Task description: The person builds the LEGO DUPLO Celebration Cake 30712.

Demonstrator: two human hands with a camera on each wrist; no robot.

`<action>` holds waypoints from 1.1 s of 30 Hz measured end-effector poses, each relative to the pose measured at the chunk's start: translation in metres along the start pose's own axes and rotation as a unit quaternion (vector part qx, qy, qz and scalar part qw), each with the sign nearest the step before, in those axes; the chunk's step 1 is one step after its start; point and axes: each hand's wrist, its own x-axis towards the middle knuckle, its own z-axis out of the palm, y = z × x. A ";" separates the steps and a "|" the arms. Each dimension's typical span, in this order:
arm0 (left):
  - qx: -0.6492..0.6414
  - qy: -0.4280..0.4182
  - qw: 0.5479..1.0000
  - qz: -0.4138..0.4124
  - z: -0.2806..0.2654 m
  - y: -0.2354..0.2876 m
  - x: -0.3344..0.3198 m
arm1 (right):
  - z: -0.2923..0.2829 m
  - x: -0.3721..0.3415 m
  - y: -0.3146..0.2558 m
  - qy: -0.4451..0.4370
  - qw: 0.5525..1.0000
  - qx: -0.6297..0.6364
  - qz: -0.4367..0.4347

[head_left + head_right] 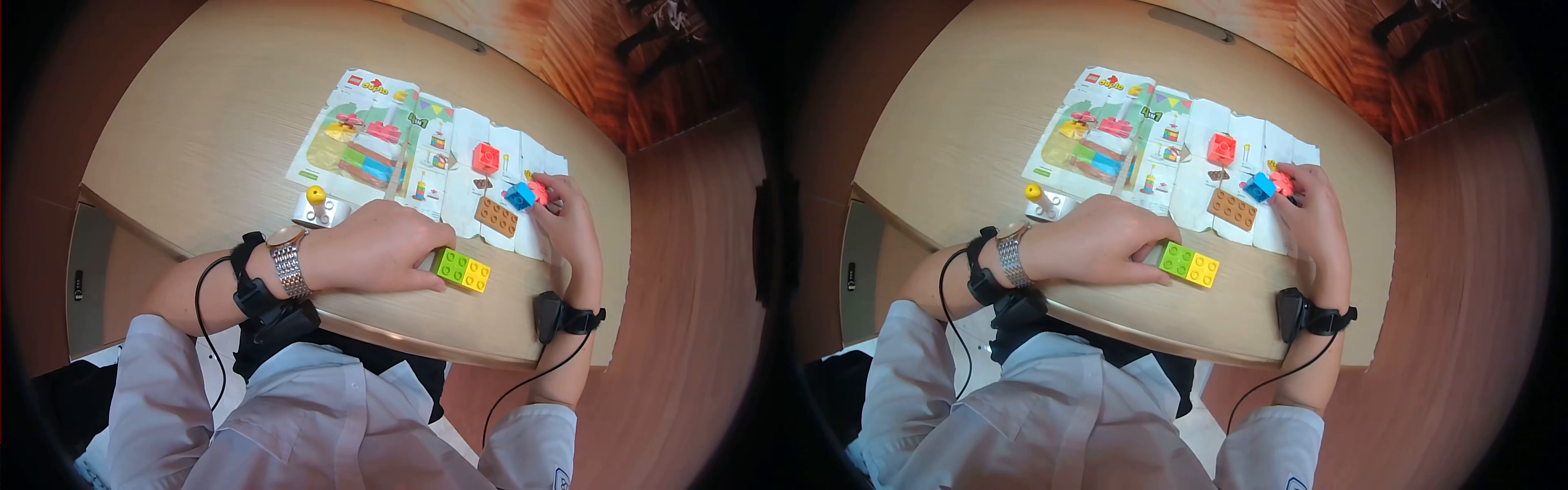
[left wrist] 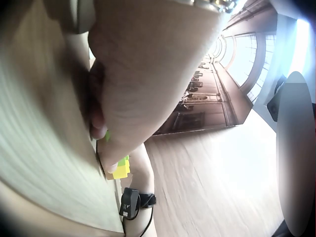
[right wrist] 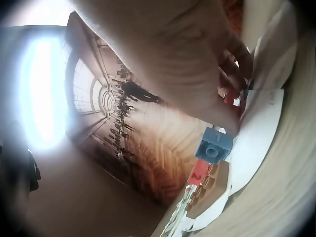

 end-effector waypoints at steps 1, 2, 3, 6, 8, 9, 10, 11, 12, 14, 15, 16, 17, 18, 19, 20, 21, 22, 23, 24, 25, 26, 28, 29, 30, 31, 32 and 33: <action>0.004 -0.001 1.000 0.002 0.000 0.000 0.000 | 0.000 0.000 -0.001 -0.002 1.000 0.000 0.004; 0.004 -0.001 1.000 0.002 0.000 0.000 0.000 | 0.000 0.000 0.000 -0.002 1.000 0.000 0.004; 0.003 -0.001 1.000 0.000 0.000 0.000 0.000 | 0.000 0.000 0.002 -0.002 1.000 0.004 0.007; 0.002 -0.001 1.000 -0.001 0.000 0.000 0.000 | -0.003 -0.003 0.001 -0.003 1.000 -0.001 0.004; 0.003 0.001 1.000 -0.001 0.001 -0.001 0.000 | -0.005 -0.004 -0.001 -0.005 1.000 -0.010 -0.002; 0.003 0.001 1.000 -0.001 0.002 -0.001 0.000 | -0.006 -0.003 -0.002 0.001 1.000 -0.013 -0.008; 0.003 0.001 1.000 0.000 0.000 0.001 0.000 | -0.007 -0.003 -0.003 0.006 1.000 -0.016 -0.013; 0.003 0.001 1.000 0.000 -0.003 0.003 0.001 | -0.007 -0.003 -0.004 0.006 1.000 -0.016 -0.014; -0.009 -0.020 1.000 -0.018 -0.007 0.007 0.001 | -0.008 -0.004 -0.005 0.007 1.000 -0.015 -0.020; -0.022 -0.042 0.998 -0.035 -0.007 0.007 0.001 | -0.008 -0.005 -0.006 0.008 1.000 -0.014 -0.026; -0.010 -0.025 0.999 -0.019 -0.002 0.002 0.001 | -0.007 -0.005 -0.006 0.006 1.000 -0.011 -0.027; 0.002 -0.008 1.000 -0.004 0.000 0.001 0.000 | -0.007 -0.004 -0.005 0.004 1.000 -0.007 -0.028; 0.002 -0.008 1.000 -0.004 0.001 0.000 0.000 | -0.007 -0.004 -0.005 0.004 1.000 -0.007 -0.028; 0.004 -0.009 1.000 -0.005 0.001 0.001 0.000 | -0.006 -0.004 -0.004 0.006 1.000 -0.004 -0.027; 0.005 -0.010 1.000 -0.007 0.001 0.001 0.000 | -0.006 -0.004 -0.004 0.007 1.000 -0.001 -0.025; 0.005 -0.009 1.000 -0.007 0.001 0.001 0.000 | -0.006 -0.004 -0.004 0.007 1.000 -0.001 -0.025; 0.005 -0.010 1.000 -0.007 0.000 0.001 0.000 | -0.006 -0.004 -0.004 0.009 1.000 0.000 -0.027; 0.005 -0.011 1.000 -0.008 0.000 0.001 0.001 | -0.006 -0.004 -0.004 0.010 1.000 0.001 -0.029; 0.005 -0.011 1.000 -0.008 0.000 0.001 0.000 | -0.006 -0.004 -0.004 0.010 1.000 0.001 -0.029; 0.006 -0.012 1.000 -0.009 -0.001 0.001 0.000 | -0.006 -0.003 -0.004 0.011 1.000 0.002 -0.029; 0.007 -0.012 1.000 -0.009 -0.001 0.002 0.001 | -0.007 -0.003 -0.005 0.012 0.999 0.003 -0.030; 0.007 -0.012 1.000 -0.009 -0.001 0.002 0.001 | -0.007 -0.004 -0.005 0.012 0.999 0.003 -0.030; 0.008 -0.015 1.000 -0.012 -0.001 0.002 0.001 | -0.007 -0.004 -0.005 0.010 0.999 0.005 -0.030; 0.008 -0.015 1.000 -0.012 -0.001 0.002 0.001 | -0.007 -0.004 -0.005 0.010 0.999 0.005 -0.030; 0.008 -0.016 1.000 -0.013 -0.001 0.002 0.001 | -0.006 -0.004 -0.004 0.010 0.999 0.003 -0.034; 0.007 -0.017 1.000 -0.015 -0.001 0.003 0.001 | -0.006 -0.003 -0.003 0.011 0.999 0.001 -0.038; 0.007 -0.017 1.000 -0.015 -0.001 0.002 0.001 | -0.006 -0.004 -0.003 0.011 0.999 0.001 -0.038; 0.007 -0.016 1.000 -0.014 0.000 0.002 0.001 | -0.006 -0.003 -0.003 0.011 0.999 0.002 -0.039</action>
